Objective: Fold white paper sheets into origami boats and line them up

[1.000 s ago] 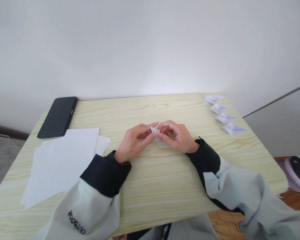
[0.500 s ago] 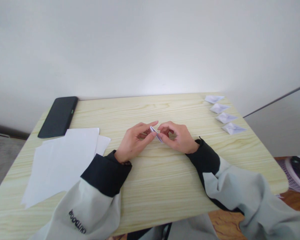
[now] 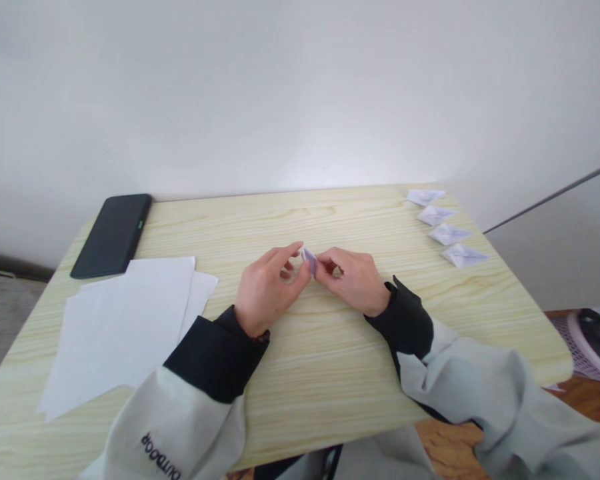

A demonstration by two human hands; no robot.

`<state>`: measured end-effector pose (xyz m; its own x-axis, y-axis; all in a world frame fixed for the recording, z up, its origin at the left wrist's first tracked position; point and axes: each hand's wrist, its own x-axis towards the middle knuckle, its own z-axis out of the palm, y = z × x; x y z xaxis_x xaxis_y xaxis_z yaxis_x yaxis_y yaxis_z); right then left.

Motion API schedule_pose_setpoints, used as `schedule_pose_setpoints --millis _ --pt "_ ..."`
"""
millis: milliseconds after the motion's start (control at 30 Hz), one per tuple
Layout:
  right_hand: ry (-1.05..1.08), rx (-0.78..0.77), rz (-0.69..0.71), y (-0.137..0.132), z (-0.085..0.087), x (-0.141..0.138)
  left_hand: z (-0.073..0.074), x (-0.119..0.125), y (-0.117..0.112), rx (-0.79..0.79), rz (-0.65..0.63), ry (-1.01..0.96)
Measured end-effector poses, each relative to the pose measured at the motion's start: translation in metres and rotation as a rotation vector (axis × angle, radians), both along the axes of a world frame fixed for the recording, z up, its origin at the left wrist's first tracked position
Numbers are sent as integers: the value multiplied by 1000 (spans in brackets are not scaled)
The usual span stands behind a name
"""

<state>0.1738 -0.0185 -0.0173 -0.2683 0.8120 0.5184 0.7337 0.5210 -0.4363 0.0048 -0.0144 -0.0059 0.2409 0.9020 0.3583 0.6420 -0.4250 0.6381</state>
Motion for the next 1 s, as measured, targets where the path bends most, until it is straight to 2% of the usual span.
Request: schedule_pose_setpoints --millis 133,300,400,500,733,800,1000 --pt "2 21 2 -1 -1 -2 0 1 -1 65 86 249" --pt "32 -7 19 0 -4 -3 -1 1 0 -58 56 209" --pt "91 -38 25 0 -3 -4 -1 1 0 -56 62 156" --pt "147 -37 77 0 -1 -3 -1 1 0 -78 51 73" --pt "232 -124 76 1 -5 3 0 0 4 -311 43 -238" --pt "247 -136 100 2 -6 4 0 -1 6 -380 3 -335" --pt "231 -9 238 3 -4 8 0 -7 10 -599 -118 -588"
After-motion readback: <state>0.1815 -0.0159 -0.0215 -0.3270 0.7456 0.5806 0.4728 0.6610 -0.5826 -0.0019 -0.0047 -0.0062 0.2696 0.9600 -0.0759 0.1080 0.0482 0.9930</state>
